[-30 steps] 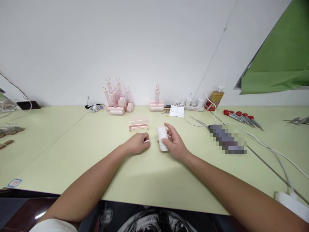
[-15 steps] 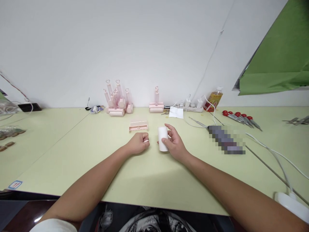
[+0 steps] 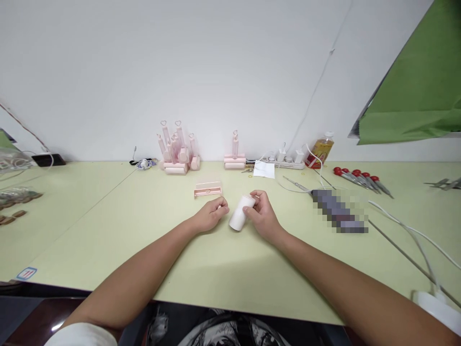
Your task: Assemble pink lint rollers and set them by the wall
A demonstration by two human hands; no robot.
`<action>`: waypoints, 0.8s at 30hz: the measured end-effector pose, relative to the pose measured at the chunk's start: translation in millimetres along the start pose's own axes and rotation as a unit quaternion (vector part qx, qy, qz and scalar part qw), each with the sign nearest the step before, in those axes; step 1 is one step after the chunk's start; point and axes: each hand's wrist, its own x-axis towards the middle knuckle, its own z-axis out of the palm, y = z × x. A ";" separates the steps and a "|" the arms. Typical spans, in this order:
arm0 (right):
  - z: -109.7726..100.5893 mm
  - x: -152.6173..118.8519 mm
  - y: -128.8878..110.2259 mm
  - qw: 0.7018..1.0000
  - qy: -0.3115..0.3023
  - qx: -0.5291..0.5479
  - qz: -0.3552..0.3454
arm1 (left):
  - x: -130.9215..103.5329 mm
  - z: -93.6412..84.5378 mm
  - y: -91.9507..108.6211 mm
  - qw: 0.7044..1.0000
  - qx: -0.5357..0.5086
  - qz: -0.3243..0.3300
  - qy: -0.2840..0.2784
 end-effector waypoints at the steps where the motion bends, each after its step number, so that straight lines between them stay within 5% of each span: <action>1: 0.3 -0.1 0.8 1.000 -0.005 0.000 -0.002 | 0.0 0.2 -0.1 1.000 0.003 0.003 -0.002; 24: -2.1 -2.9 1.7 0.997 -0.020 0.069 0.012 | 2.6 0.3 -3.0 0.989 -0.143 -0.024 -0.004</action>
